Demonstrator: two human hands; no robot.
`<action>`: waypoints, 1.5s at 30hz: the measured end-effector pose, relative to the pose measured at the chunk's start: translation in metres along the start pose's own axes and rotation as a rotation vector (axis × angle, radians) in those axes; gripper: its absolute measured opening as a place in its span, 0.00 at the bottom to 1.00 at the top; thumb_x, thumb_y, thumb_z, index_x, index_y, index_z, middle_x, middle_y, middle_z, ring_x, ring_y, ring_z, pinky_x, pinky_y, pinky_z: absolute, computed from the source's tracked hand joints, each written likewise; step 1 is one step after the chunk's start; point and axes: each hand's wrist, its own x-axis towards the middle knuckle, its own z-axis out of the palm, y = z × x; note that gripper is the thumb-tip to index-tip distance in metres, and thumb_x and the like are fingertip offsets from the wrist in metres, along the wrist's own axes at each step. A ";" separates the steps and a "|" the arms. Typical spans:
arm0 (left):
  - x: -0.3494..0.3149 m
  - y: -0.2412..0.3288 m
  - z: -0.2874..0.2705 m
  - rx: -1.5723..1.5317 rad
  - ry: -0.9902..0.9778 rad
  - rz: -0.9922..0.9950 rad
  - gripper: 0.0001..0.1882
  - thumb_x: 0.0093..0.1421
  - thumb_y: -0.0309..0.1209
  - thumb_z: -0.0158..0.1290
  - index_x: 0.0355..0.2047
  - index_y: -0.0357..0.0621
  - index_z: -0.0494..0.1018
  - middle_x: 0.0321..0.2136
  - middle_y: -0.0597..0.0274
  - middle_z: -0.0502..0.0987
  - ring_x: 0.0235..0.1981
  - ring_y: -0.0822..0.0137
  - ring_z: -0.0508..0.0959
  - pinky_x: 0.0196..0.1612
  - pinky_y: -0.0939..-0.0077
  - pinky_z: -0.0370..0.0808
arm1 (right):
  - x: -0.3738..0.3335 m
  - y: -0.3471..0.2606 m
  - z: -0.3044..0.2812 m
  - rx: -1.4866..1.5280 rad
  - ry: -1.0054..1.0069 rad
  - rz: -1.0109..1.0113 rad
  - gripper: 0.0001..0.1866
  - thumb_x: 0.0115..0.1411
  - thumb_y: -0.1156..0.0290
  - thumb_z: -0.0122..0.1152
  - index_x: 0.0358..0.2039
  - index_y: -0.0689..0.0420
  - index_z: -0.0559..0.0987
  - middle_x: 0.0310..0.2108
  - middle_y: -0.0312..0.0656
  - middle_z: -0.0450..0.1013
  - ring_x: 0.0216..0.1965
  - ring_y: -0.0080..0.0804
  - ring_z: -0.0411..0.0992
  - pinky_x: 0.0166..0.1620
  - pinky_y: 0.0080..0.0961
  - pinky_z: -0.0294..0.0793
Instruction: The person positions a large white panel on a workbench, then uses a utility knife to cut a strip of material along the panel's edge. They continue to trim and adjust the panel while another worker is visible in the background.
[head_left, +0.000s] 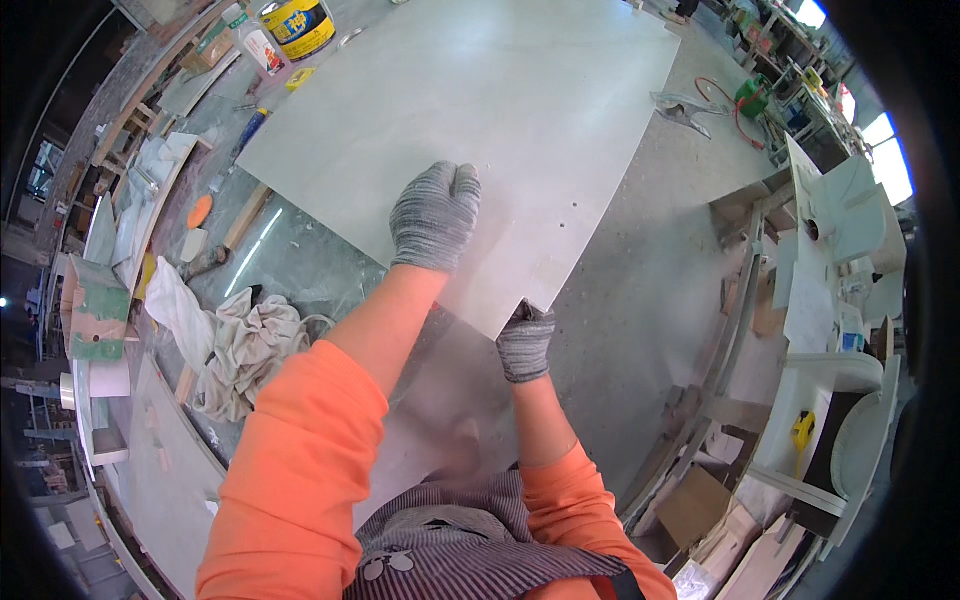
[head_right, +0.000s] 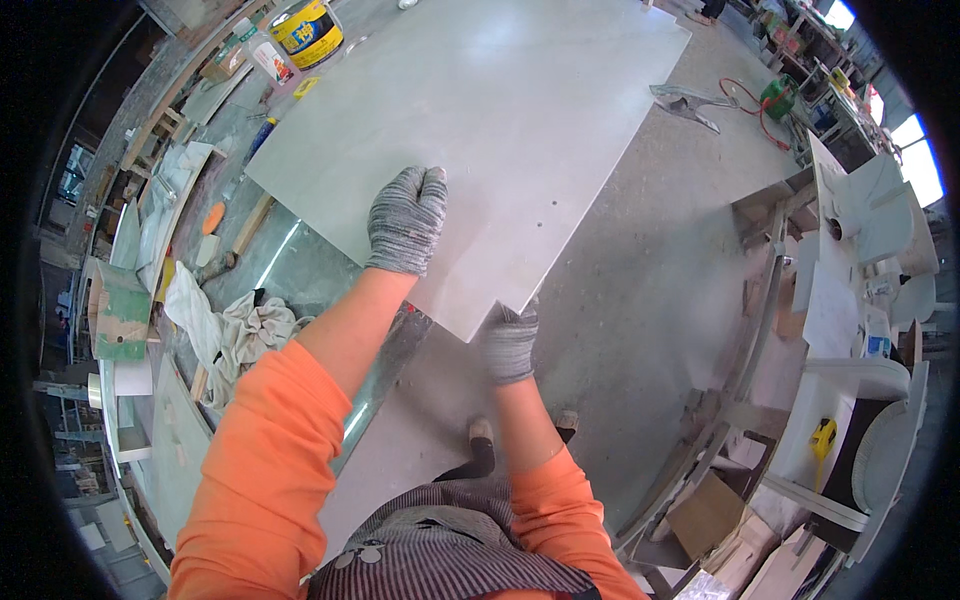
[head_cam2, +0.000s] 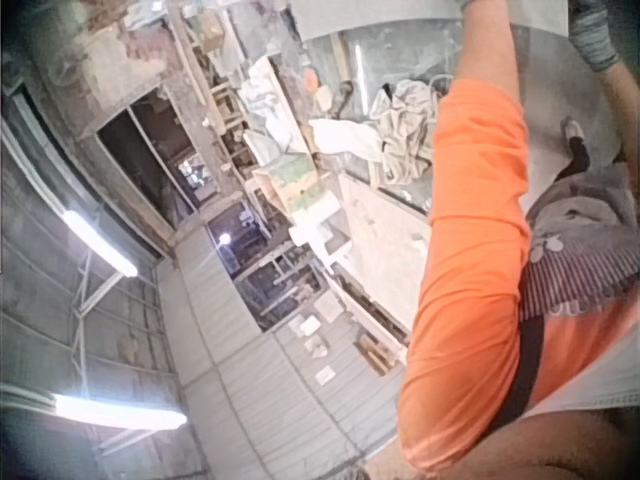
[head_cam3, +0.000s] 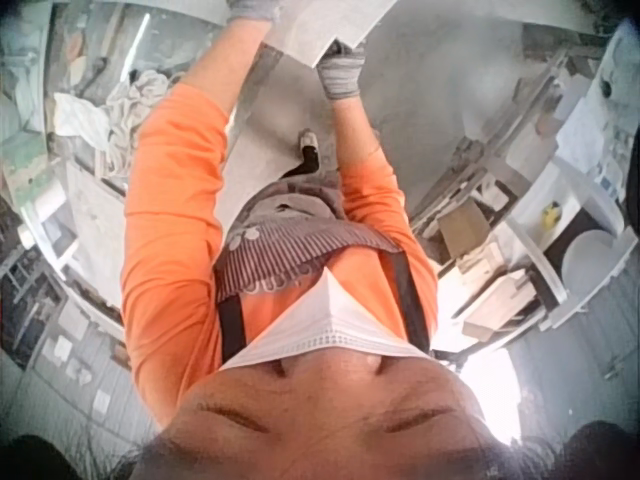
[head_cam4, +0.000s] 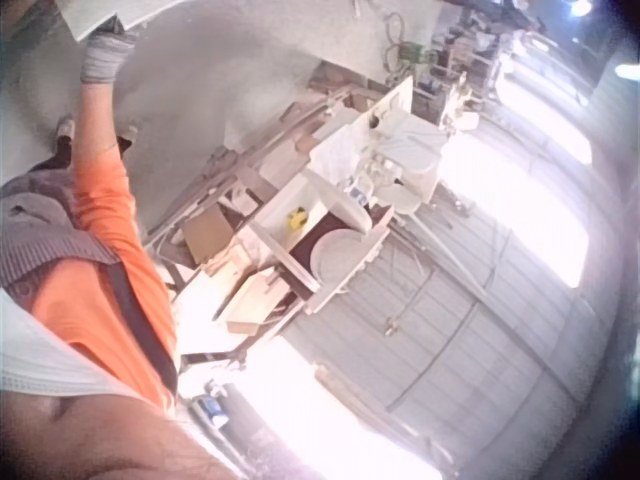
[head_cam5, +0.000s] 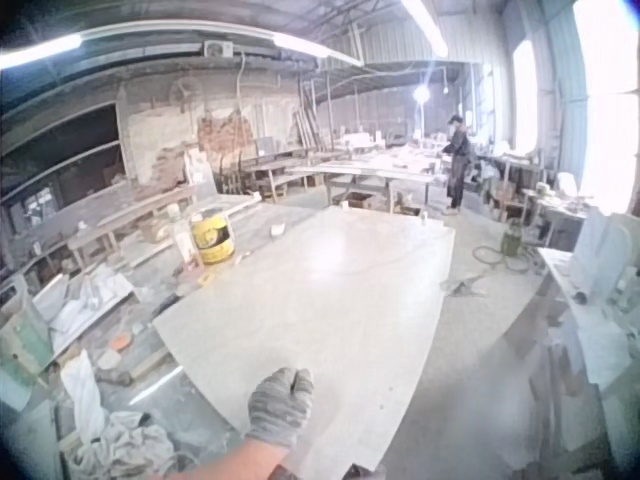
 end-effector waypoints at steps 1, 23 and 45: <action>0.000 0.000 0.000 0.012 -0.001 -0.001 0.20 0.62 0.44 0.43 0.24 0.41 0.71 0.22 0.47 0.73 0.27 0.46 0.74 0.34 0.55 0.70 | -0.002 -0.004 0.000 -0.098 -0.042 0.000 0.13 0.59 0.78 0.49 0.45 0.64 0.71 0.40 0.46 0.73 0.41 0.35 0.73 0.43 0.29 0.73; 0.000 -0.003 0.003 0.017 0.054 0.034 0.20 0.61 0.45 0.43 0.24 0.41 0.70 0.22 0.46 0.73 0.27 0.46 0.74 0.33 0.54 0.70 | -0.022 -0.031 -0.013 -0.295 0.066 0.118 0.03 0.57 0.77 0.54 0.28 0.56 0.71 0.23 0.32 0.66 0.25 0.21 0.65 0.29 0.19 0.65; -0.049 0.019 0.006 -0.474 -0.071 -0.015 0.18 0.62 0.44 0.46 0.25 0.42 0.72 0.20 0.50 0.72 0.23 0.51 0.72 0.31 0.59 0.70 | -0.107 -0.193 -0.089 -0.157 -0.216 0.534 0.06 0.59 0.73 0.58 0.37 0.57 0.74 0.30 0.31 0.71 0.28 0.16 0.67 0.33 0.16 0.68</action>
